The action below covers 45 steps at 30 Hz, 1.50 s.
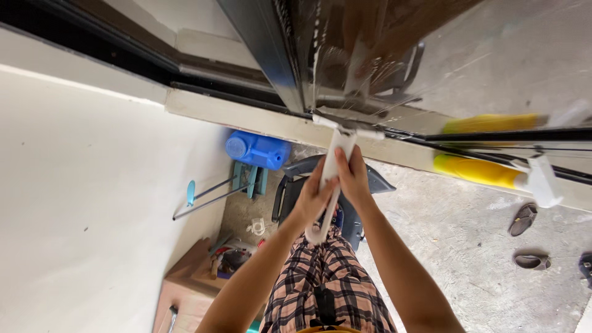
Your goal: The person cleans a glass window by spraying cleaning liquid onto the glass pane using a spray bottle and wiping the surface with a handheld squeegee.
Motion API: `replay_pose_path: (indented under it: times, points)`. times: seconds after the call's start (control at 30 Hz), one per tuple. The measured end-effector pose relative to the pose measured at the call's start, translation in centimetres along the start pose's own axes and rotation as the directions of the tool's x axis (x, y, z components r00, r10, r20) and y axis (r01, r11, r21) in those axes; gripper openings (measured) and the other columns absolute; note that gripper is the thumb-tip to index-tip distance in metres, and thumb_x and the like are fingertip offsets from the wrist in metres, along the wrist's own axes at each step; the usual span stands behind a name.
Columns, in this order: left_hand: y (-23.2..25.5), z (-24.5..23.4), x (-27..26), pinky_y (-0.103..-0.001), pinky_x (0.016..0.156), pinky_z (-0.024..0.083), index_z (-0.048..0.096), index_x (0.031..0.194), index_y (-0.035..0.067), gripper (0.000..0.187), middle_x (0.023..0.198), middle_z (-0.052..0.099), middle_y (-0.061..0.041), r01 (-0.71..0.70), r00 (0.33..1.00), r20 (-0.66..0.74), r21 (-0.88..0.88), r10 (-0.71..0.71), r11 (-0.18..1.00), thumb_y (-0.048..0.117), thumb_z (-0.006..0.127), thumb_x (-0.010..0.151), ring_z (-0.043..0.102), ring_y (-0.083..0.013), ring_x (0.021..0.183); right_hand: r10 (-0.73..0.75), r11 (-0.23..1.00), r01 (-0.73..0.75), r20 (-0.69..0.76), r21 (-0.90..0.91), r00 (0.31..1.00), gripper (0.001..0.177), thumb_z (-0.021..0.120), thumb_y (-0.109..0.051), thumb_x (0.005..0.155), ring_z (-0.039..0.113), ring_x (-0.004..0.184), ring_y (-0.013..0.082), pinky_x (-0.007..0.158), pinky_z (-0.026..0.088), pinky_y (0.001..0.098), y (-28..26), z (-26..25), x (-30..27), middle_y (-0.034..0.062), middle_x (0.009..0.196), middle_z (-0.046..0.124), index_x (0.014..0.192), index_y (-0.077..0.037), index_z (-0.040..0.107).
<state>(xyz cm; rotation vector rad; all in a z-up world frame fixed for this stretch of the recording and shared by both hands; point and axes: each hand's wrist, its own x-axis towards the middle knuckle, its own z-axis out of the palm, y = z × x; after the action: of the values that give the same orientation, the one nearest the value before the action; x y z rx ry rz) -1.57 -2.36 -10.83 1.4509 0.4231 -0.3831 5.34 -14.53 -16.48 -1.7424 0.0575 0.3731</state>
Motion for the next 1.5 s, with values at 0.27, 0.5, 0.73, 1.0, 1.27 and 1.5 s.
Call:
replay_pose_path:
  times: [0.27,0.5,0.73,1.0,1.27,1.5]
  points:
    - [16.5,5.2,-9.0,-0.030,0.083,0.057,0.020,0.166,0.000,0.075,0.105,0.073,-0.018,-0.469,0.872,0.150,-0.011,0.465,0.883,0.018,0.060,0.105,0.071,-0.0180,0.090,-0.461,0.875,0.460,-0.029,0.152,0.887,0.047,0.054,-0.031,0.110,0.060,0.100,0.0093,0.083,0.053,0.0232,-21.6,-9.6,-7.3,0.0050,0.117,0.063,0.144,0.001,0.042]
    - [13.3,6.0,-5.1,-0.031,0.090,0.057,0.019,0.166,0.000,0.073,0.124,0.070,-0.021,-0.496,0.858,0.121,-0.055,0.499,0.866,0.019,0.057,0.108,0.071,-0.0187,0.104,-0.512,0.857,0.511,-0.015,0.062,0.859,0.040,0.053,-0.027,0.115,0.057,0.095,0.0092,0.087,0.051,0.0253,-18.5,-9.4,-4.3,0.0072,0.111,0.062,0.142,0.002,0.046]
    - [1.2,5.6,1.6,-0.032,0.071,0.057,0.019,0.166,0.006,0.072,0.105,0.069,-0.014,-0.289,0.956,0.055,0.005,0.288,0.957,0.023,0.057,0.106,0.067,-0.0159,0.082,-0.198,0.978,0.198,-0.003,0.061,0.980,0.038,0.055,-0.031,0.109,0.061,0.095,0.0112,0.081,0.053,0.0276,-3.0,-6.6,0.7,0.0072,0.106,0.067,0.131,0.000,0.052]
    - [-5.4,6.3,6.3,-0.029,0.048,0.055,0.022,0.164,0.015,0.070,0.083,0.064,-0.005,0.011,1.000,0.029,-0.116,-0.008,0.993,0.028,0.055,0.103,0.060,-0.0104,0.056,0.032,0.999,-0.031,-0.050,0.014,0.998,0.044,0.059,-0.043,0.105,0.060,0.087,0.0126,0.076,0.051,0.0285,8.8,-5.4,4.8,0.0079,0.095,0.068,0.116,0.000,0.062]
    - [2.2,9.5,-2.7,-0.036,0.078,0.063,0.018,0.165,0.001,0.068,0.111,0.073,-0.021,-0.481,0.877,0.070,0.138,0.476,0.866,0.025,0.054,0.112,0.076,-0.0241,0.095,-0.127,0.992,0.128,-0.057,-0.002,0.990,0.047,0.052,-0.037,0.107,0.062,0.101,0.0120,0.083,0.053,0.0281,-4.0,-10.8,-4.3,0.0088,0.112,0.066,0.138,-0.002,0.050]
    - [8.1,13.5,-2.4,-0.035,0.085,0.062,0.013,0.166,0.001,0.074,0.115,0.072,-0.024,-0.507,0.844,0.227,0.042,0.486,0.861,0.025,0.053,0.108,0.077,-0.0267,0.095,-0.336,0.930,0.346,-0.096,0.123,0.937,0.043,0.053,-0.029,0.111,0.058,0.101,0.0101,0.085,0.052,0.0257,-11.0,-17.4,-4.7,0.0047,0.116,0.063,0.142,-0.001,0.046]
